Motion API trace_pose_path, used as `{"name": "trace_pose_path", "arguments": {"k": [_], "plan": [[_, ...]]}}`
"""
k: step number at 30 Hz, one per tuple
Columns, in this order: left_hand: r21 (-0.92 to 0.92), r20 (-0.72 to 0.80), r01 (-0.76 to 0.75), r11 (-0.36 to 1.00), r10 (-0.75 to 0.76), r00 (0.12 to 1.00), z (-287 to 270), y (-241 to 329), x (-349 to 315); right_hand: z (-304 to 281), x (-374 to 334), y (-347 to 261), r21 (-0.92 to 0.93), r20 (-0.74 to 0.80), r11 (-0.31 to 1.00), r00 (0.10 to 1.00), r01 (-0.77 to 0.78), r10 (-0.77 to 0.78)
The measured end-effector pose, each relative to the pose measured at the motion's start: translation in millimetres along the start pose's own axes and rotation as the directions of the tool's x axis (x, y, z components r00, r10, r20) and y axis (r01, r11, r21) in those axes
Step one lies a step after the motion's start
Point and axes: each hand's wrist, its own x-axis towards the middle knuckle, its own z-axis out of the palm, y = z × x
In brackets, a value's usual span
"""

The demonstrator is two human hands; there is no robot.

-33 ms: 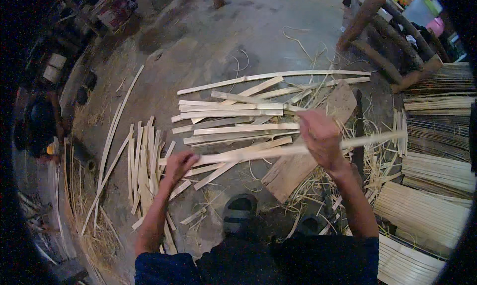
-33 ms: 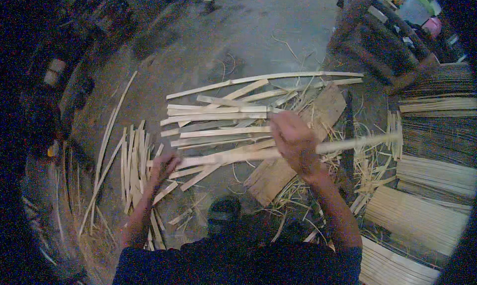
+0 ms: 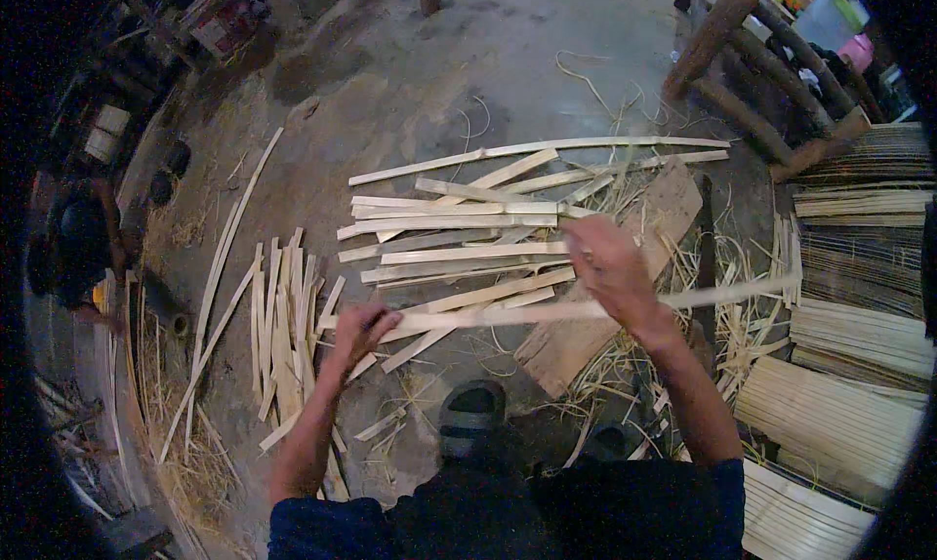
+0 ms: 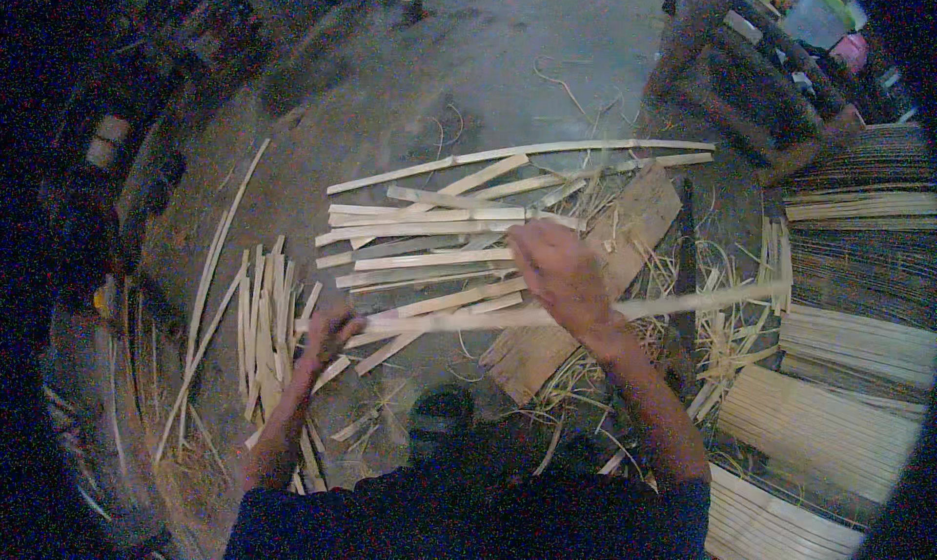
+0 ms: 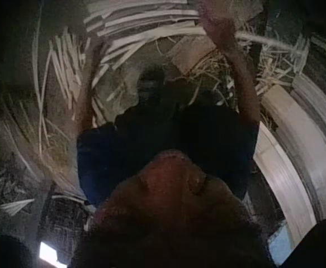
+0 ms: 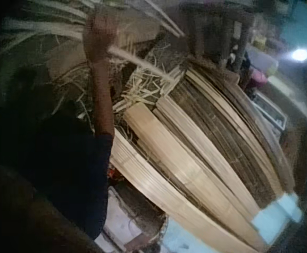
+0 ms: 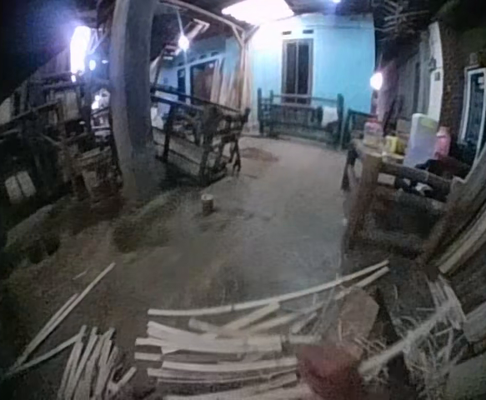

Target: The person sits on the floor and uses a knife to split long bamboo strips into thinner slivers. They repeatedly pick up a strip, place it on a wooden block, and strike it with the knife to separate it, then set the finished pieces aside.

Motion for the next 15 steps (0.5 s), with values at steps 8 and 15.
{"name": "trace_pose_path", "arguments": {"k": [8, 15], "plan": [[0.268, -0.256, -0.109, 0.957, 0.18, 0.95, 76, -13, -5, 151, -16, 91, -0.278, 0.121, 0.961, 0.992, 0.007, 0.027], [-0.086, -0.687, 0.467, 0.88, -0.392, 0.612, 70, -21, -28, 111, -15, 75, -0.092, 0.214, 0.994, 0.973, -0.064, 0.082]]}}
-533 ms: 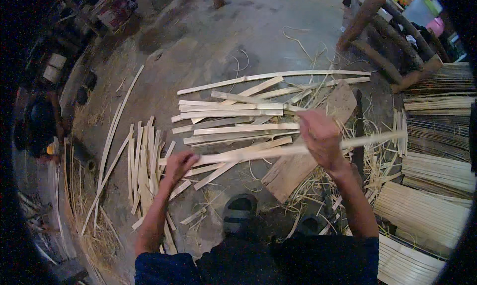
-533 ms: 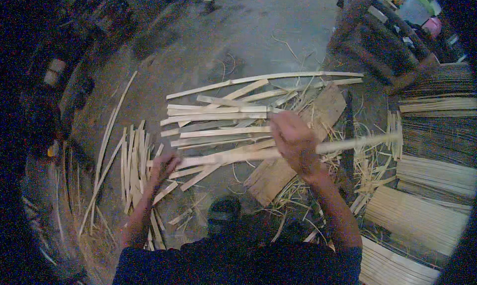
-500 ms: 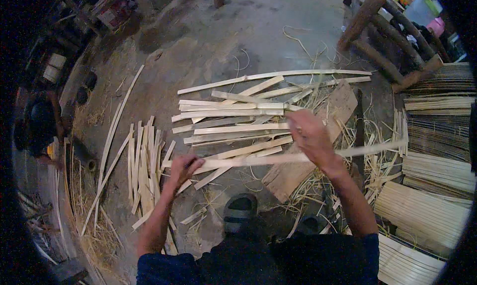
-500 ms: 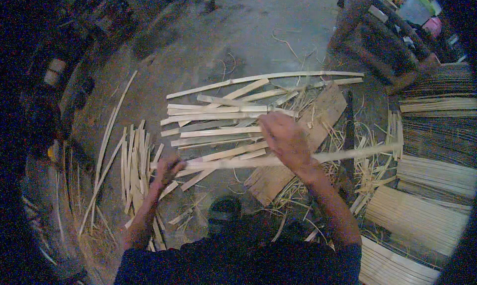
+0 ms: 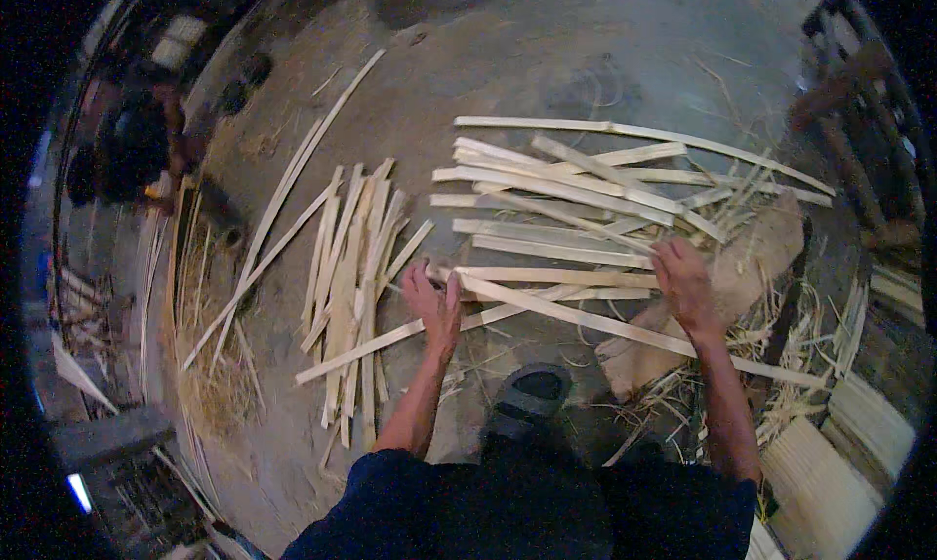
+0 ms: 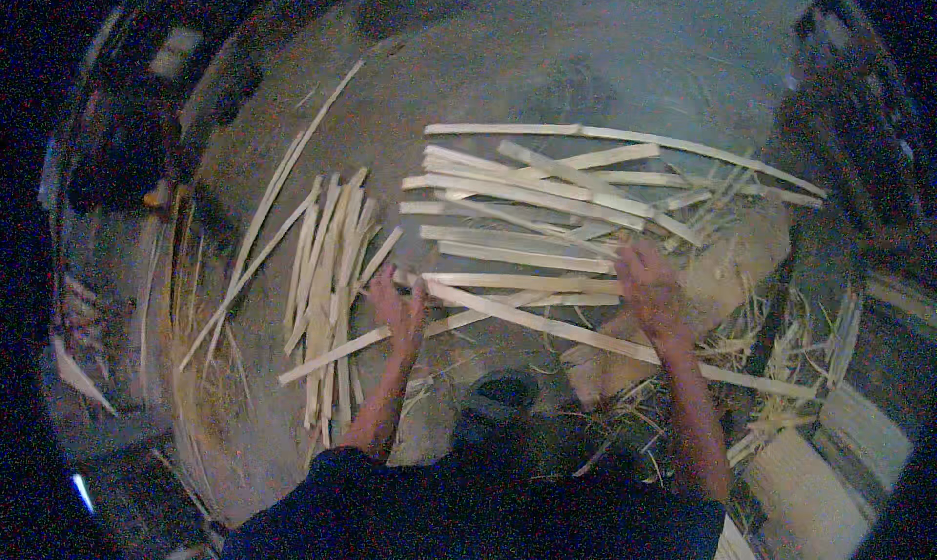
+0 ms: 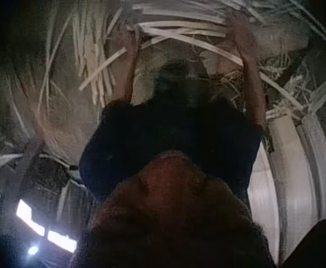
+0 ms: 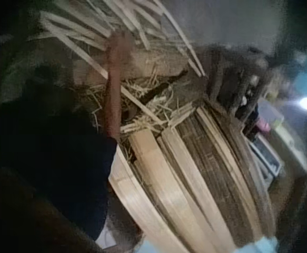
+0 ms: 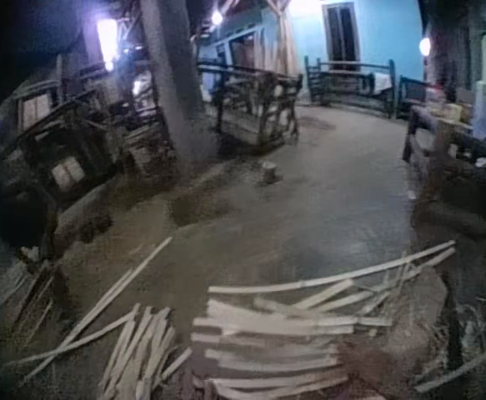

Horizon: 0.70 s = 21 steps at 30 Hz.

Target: The person sits on the floor and uses a knife to split long bamboo strips into thinner slivers. They repeatedly pick up a strip, place it on a wooden block, and strike it with the knife to separate it, then set the finished pieces aside.

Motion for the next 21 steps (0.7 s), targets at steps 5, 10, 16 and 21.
{"name": "trace_pose_path", "arguments": {"k": [5, 10, 16, 21], "plan": [[-0.317, 0.135, 0.243, 0.917, -0.21, 0.968, 2, -30, 4, -26, -36, -47, 0.011, 0.095, 0.998, 0.993, 0.066, -0.066], [-0.451, 0.23, 0.366, 0.814, -0.29, 0.929, -5, -27, 12, 1, -55, -72, 0.015, 0.149, 0.986, 0.975, 0.167, -0.167], [-0.501, 0.256, 0.372, 0.781, -0.277, 0.926, -2, -41, 10, 29, -59, -82, -0.006, 0.228, 0.991, 0.965, 0.136, -0.131], [-0.507, 0.284, 0.507, 0.697, -0.42, 0.862, 0, -47, 9, 33, -57, -85, 0.009, 0.199, 0.986, 0.966, 0.164, -0.162]]}}
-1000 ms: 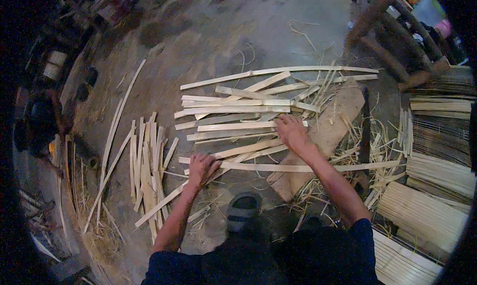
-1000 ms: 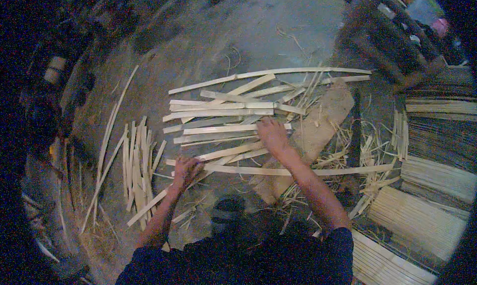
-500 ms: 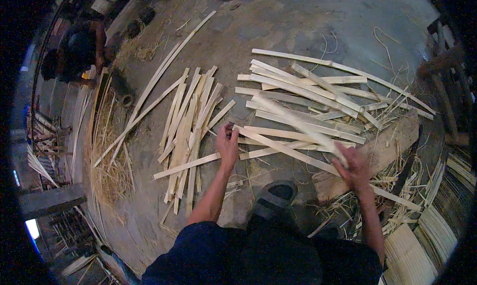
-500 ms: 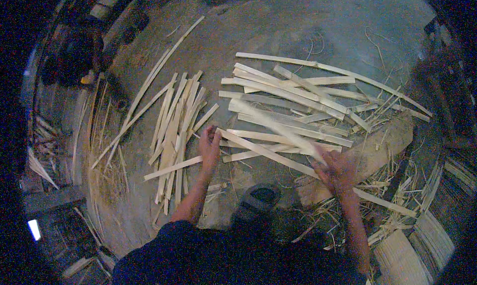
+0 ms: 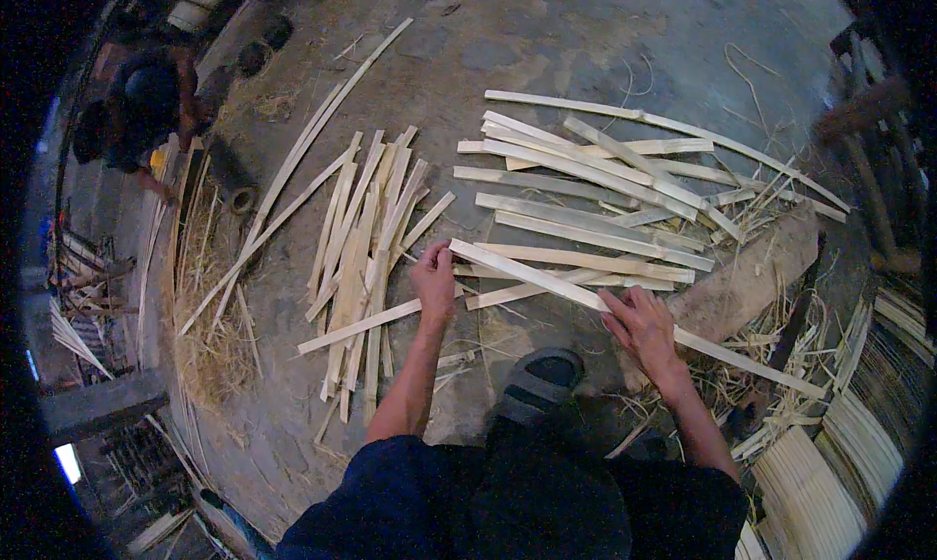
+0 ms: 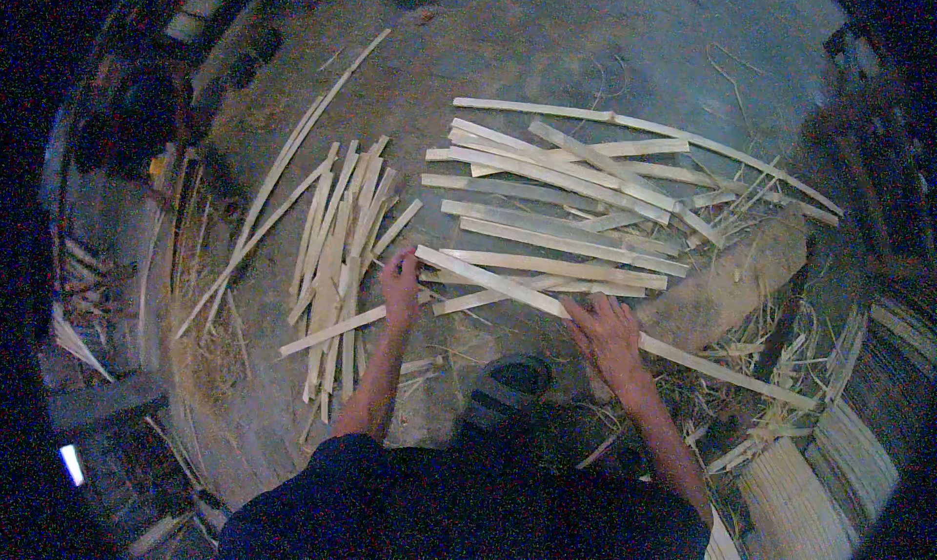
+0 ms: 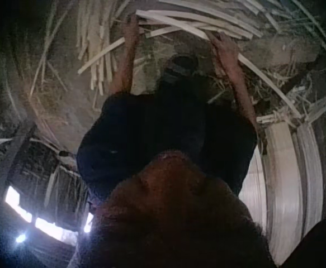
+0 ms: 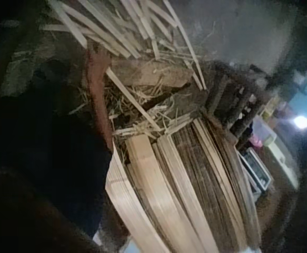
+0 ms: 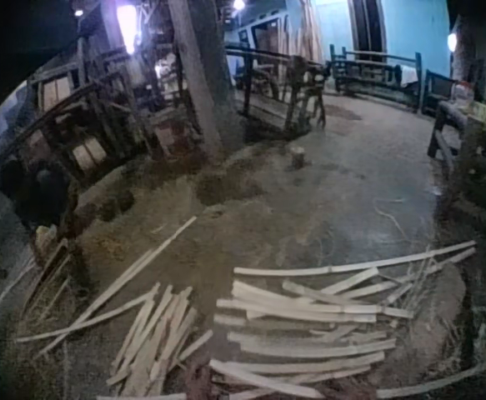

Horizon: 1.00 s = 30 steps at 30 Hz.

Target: The person sits on the floor and uses a knife to split long bamboo strips into thinner slivers. They repeatedly pick up a strip, place it on a wooden block, and strike it with the knife to separate it, then set the finished pieces aside.

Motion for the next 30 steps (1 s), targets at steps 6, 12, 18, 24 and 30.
{"name": "trace_pose_path", "arguments": {"k": [6, 12, 18, 24, 30], "plan": [[0.126, -0.01, -0.064, 0.99, 0.066, 0.998, -2, -15, 13, 7, -2, 5, -0.052, -0.101, 0.998, 0.994, 0.037, -0.042], [0.198, 0.023, -0.123, 0.973, 0.121, 0.992, -2, -7, 9, -19, -16, 42, 0.039, -0.095, 0.988, 0.984, -0.151, 0.154], [0.131, 0.047, -0.115, 0.985, 0.109, 0.993, 11, 10, 0, -54, -58, 86, 0.166, 0.067, 0.938, 0.952, -0.305, 0.298], [0.151, 0.038, -0.195, 0.969, 0.192, 0.981, 4, -7, 8, -49, -53, 77, -0.056, 0.258, 0.865, 0.83, -0.498, 0.495], [0.5, 0.0, -0.28, 0.82, 0.324, 0.946, 11, 22, -9, -39, -60, 80, 0.069, 0.255, 0.813, 0.799, -0.577, 0.545]]}}
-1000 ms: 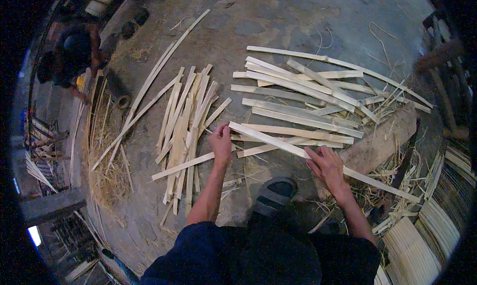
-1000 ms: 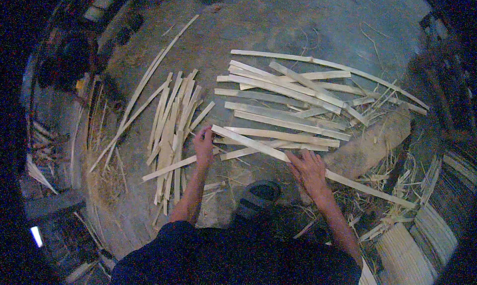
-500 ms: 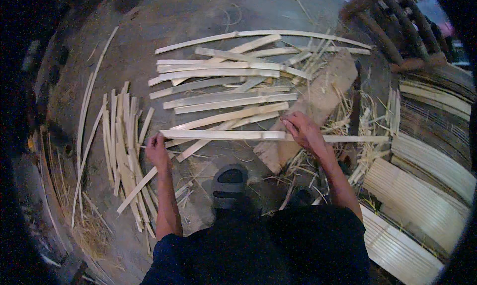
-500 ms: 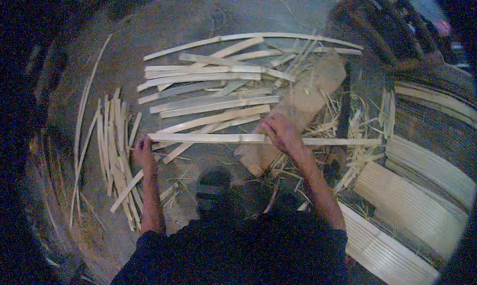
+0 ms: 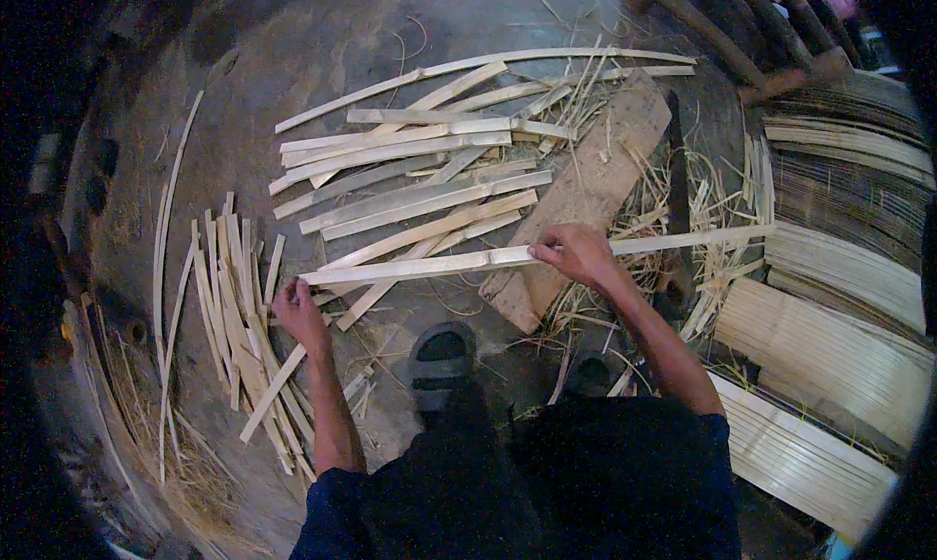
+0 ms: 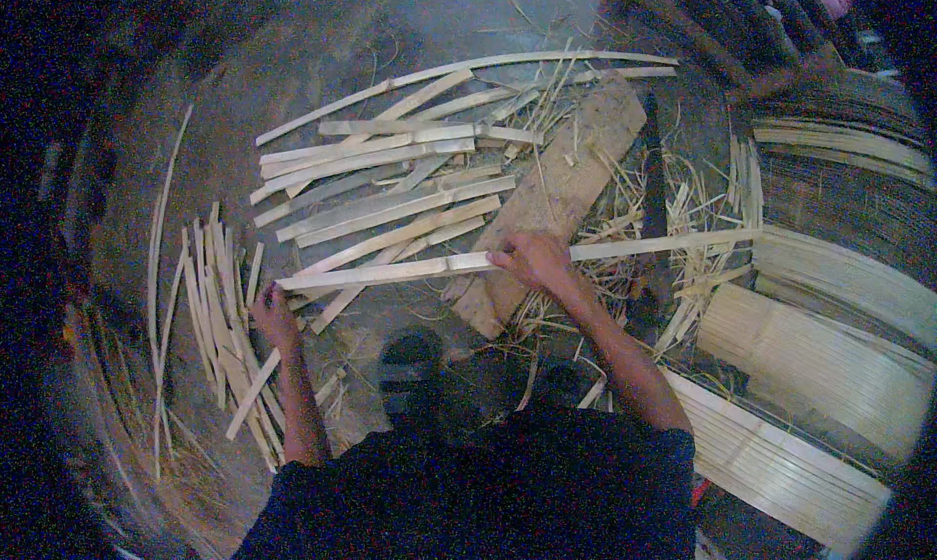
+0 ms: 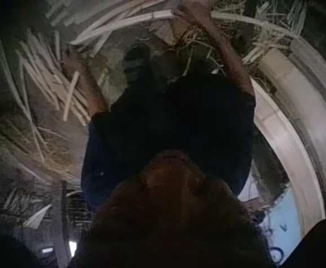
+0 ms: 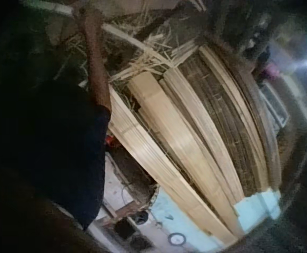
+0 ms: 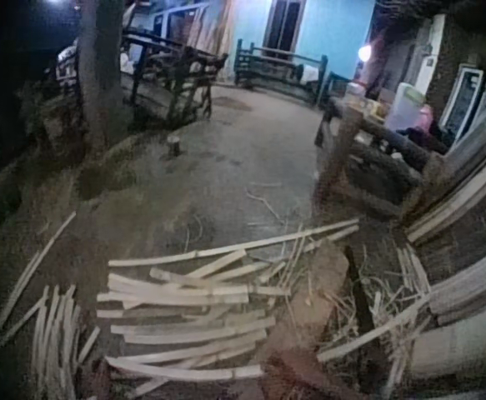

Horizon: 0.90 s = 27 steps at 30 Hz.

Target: The person sits on the floor and uses a knife to split long bamboo strips into thinner slivers. They repeatedly pick up a strip, place it on a wooden block, and strike it with the knife to separate it, then set the finished pieces aside.

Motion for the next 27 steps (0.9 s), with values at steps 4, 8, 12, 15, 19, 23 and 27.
{"name": "trace_pose_path", "arguments": {"k": [4, 8, 12, 15, 19, 23, 27], "plan": [[0.138, -0.084, -0.303, 0.943, 0.316, 0.945, 11, 70, -23, -24, -17, -22, -0.129, -0.208, 0.99, 0.974, 0.059, -0.085], [-0.481, 0.468, -0.62, 0.62, 0.779, 0.416, 46, 196, -83, -35, -16, -33, -0.204, -0.253, 0.979, 0.964, 0.028, -0.08], [-0.378, 0.595, -0.777, 0.503, 0.775, 0.213, 90, 232, -100, -49, -15, -45, -0.285, -0.308, 0.958, 0.946, 0.014, -0.105], [-0.357, 0.719, -0.646, 0.675, 0.64, 0.272, 102, 242, -105, -52, -14, -49, -0.294, -0.373, 0.956, 0.92, 0.005, -0.12], [-0.413, 0.744, -0.61, 0.676, 0.637, 0.202, 113, 224, -105, -37, -16, -37, -0.37, -0.521, 0.927, 0.812, 0.063, -0.263], [-0.457, 0.701, -0.696, 0.554, 0.706, 0.102, 120, 222, -102, -24, -11, -19, -0.352, -0.595, 0.925, 0.73, 0.139, -0.336], [-0.239, 0.811, -0.769, 0.593, 0.558, 0.179, 106, 249, -90, -36, -57, -9, -0.227, -0.748, 0.911, 0.538, 0.344, -0.389]]}}
